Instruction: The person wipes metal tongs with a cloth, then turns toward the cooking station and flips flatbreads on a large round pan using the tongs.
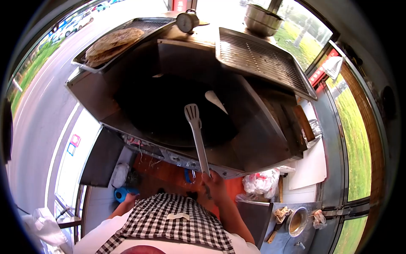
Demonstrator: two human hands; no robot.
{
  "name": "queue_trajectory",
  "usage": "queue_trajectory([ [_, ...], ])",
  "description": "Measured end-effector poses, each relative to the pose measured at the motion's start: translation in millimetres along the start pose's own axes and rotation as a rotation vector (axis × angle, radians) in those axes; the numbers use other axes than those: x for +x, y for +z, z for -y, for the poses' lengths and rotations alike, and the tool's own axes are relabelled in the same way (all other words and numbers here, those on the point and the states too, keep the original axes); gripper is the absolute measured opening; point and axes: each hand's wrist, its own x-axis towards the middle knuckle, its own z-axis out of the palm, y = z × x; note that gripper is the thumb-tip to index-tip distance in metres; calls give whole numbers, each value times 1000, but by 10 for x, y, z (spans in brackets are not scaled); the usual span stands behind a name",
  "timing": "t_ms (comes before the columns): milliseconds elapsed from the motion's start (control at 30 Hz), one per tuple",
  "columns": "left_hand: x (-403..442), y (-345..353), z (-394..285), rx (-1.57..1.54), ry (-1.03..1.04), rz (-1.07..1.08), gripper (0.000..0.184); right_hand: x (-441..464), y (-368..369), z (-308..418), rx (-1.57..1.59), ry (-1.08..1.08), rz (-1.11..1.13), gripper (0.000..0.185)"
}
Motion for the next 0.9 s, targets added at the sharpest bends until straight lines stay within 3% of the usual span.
queue_trajectory([
  [333, -63, -17, -51, -15, -106, 6, 21, -15, 170, 165, 23, 73, 34, 29],
  [533, 187, -33, 271, -83, -127, -2, 24, 120, 273, 213, -41, 74, 60, 31],
  [900, 170, -89, 515, -196, -130, -89, 23, 884, 573, 714, 89, 210, 142, 39],
])
